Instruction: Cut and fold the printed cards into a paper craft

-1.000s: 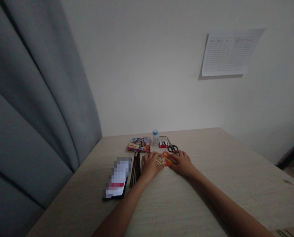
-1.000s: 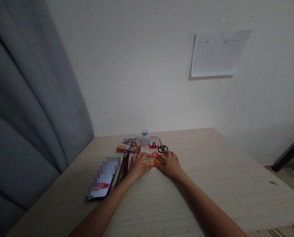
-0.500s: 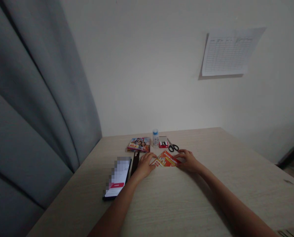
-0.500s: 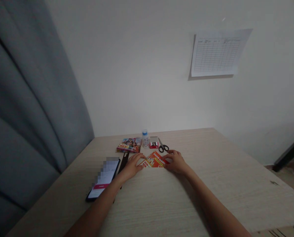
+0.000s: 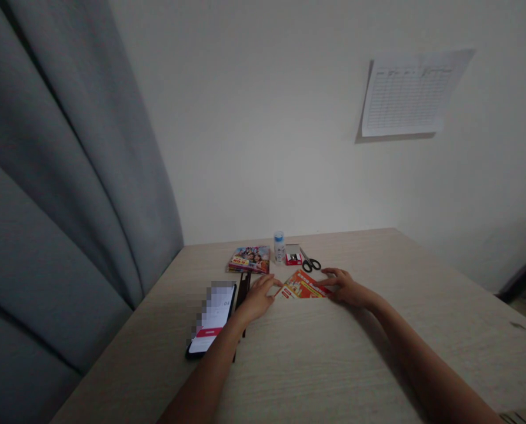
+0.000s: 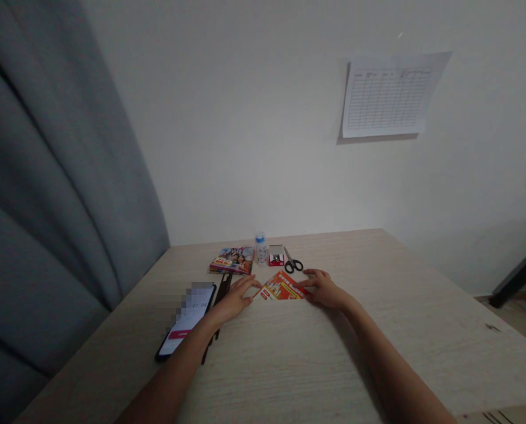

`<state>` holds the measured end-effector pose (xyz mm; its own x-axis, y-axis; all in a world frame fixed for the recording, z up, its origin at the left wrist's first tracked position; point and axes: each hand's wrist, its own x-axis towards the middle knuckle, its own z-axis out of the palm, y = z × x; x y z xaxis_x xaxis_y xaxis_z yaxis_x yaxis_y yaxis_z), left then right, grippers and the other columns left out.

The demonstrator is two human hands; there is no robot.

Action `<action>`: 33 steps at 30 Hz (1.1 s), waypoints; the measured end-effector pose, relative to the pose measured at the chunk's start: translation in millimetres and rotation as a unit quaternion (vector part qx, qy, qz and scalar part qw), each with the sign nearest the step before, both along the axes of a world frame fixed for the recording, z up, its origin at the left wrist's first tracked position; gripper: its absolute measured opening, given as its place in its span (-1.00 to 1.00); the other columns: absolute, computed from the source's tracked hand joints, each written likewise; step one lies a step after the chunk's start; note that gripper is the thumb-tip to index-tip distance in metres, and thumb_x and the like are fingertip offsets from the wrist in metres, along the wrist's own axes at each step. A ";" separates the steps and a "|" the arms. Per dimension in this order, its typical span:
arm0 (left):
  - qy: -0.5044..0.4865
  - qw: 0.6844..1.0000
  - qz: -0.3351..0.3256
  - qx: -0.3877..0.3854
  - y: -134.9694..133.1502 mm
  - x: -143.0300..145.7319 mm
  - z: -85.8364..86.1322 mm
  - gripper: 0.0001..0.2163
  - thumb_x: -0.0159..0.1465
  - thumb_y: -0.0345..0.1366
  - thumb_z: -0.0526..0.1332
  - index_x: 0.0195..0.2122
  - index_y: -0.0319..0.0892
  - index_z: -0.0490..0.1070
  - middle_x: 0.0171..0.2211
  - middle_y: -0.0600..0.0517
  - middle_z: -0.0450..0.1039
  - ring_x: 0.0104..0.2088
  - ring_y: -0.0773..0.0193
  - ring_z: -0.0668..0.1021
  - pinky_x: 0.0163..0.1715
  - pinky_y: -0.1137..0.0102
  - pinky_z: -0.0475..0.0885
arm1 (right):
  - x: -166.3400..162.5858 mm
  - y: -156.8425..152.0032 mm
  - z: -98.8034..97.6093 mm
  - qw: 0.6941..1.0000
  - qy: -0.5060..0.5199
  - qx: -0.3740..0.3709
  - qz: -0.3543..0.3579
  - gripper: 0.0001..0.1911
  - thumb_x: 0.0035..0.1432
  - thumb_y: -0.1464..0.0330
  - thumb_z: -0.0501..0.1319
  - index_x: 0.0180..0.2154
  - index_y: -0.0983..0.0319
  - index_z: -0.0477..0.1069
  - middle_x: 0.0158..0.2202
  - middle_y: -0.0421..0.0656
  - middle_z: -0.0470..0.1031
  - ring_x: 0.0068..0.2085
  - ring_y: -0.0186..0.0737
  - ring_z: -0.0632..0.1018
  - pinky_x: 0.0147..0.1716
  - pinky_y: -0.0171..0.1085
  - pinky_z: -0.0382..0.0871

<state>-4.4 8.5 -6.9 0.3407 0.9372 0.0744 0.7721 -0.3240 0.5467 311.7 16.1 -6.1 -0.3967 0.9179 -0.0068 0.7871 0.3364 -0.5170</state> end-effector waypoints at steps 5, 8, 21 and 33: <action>0.048 0.999 -0.012 -0.013 0.4 -0.3 2.4 -0.47 0.10 -0.56 0.07 0.05 0.05 0.44 0.33 0.08 0.20 0.35 0.23 0.18 0.31 0.18 0.11 | 5.6 -0.8 1.2 1.000 0.001 -0.002 0.018 -0.35 -0.04 0.47 0.17 0.10 -0.11 0.46 0.34 -0.23 0.20 0.33 0.05 0.18 0.26 0.07 0.09; 0.065 0.998 -0.017 -0.017 -0.8 -0.7 5.3 -0.45 0.13 -0.57 0.04 0.09 0.03 0.44 0.34 0.07 0.19 0.36 0.23 0.17 0.33 0.19 0.07 | 8.0 -0.4 1.4 0.999 0.003 -0.015 0.031 -0.32 -0.04 0.48 0.15 0.13 -0.09 0.43 0.36 -0.21 0.16 0.35 0.03 0.15 0.28 0.06 0.05; 0.082 0.983 0.094 0.135 -21.8 43.8 -2.1 -0.71 0.20 -0.04 0.29 -0.18 -0.12 0.44 0.08 -0.13 0.36 0.19 -0.07 0.29 0.21 0.05 0.13 | -52.6 -21.6 -8.8 0.979 -0.049 0.149 -0.129 -0.50 0.10 -0.05 0.23 -0.04 0.10 0.45 0.11 0.00 0.34 0.15 0.06 0.33 0.18 0.04 0.12; 0.104 0.969 0.172 0.146 -25.4 60.4 -0.6 -0.53 0.12 0.10 0.32 -0.13 -0.15 0.36 0.02 -0.18 0.35 0.17 -0.16 0.27 0.16 0.02 0.11 | -62.1 -20.3 -8.9 0.978 -0.055 0.122 -0.160 -0.51 0.09 -0.05 0.23 -0.01 0.04 0.44 0.17 0.01 0.26 0.20 0.12 0.28 0.20 0.12 0.01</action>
<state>55.9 -16.9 -7.6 0.0473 0.9474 0.3167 0.9456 -0.1446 0.2913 249.5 -4.2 -15.0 -0.0982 0.9746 0.2013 0.9186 0.1666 -0.3584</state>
